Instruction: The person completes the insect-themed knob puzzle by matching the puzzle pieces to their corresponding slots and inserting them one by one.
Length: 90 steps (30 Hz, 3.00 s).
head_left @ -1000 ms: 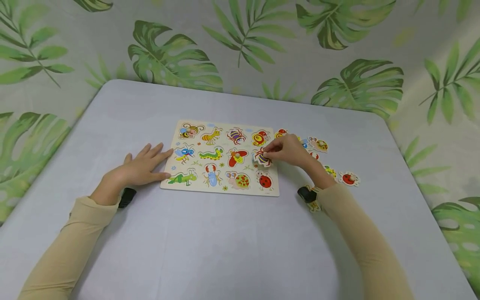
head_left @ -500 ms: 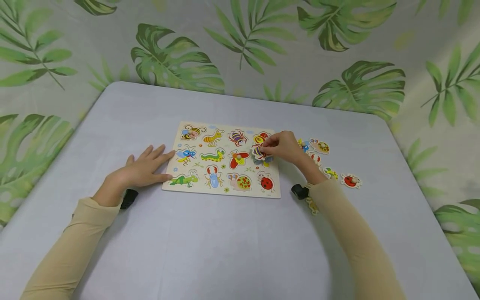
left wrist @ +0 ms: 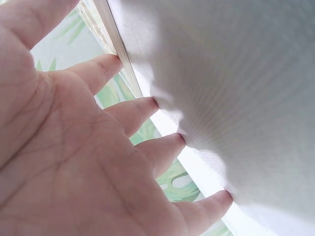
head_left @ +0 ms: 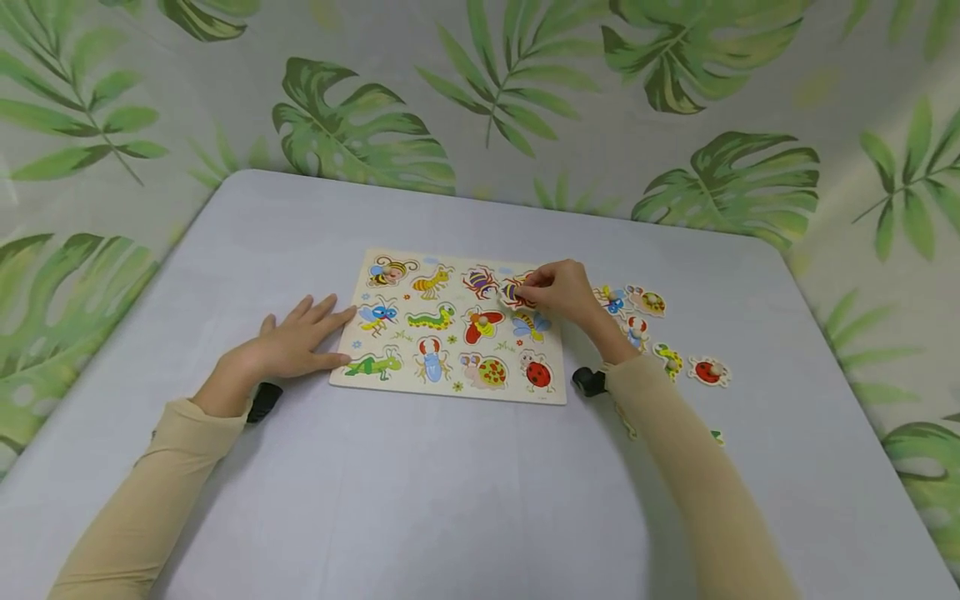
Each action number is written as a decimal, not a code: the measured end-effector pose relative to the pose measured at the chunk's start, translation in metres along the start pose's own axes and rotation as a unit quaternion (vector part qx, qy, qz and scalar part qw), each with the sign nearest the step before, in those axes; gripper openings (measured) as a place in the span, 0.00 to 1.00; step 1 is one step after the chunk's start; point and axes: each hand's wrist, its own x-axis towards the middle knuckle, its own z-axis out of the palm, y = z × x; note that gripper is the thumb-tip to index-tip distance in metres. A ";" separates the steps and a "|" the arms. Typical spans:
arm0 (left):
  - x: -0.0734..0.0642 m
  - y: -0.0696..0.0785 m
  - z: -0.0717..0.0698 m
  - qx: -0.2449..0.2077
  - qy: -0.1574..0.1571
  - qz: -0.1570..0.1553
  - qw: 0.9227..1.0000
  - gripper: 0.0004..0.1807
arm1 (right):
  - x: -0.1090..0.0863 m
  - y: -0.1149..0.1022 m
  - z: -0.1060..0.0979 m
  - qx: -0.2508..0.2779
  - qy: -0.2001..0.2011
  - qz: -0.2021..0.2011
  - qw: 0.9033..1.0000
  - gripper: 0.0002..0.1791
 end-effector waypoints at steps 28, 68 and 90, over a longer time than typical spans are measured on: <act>-0.001 0.001 0.001 0.004 0.010 0.002 1.000 0.41 | 0.032 -0.024 0.009 -0.031 -0.022 0.016 0.999 0.15; 0.002 -0.002 0.007 0.006 0.011 -0.001 1.000 0.41 | 0.041 -0.042 0.036 -0.072 -0.017 0.028 0.997 0.18; 0.000 0.000 0.005 0.001 0.012 0.002 1.000 0.41 | 0.039 -0.049 0.043 -0.105 0.001 0.035 0.994 0.22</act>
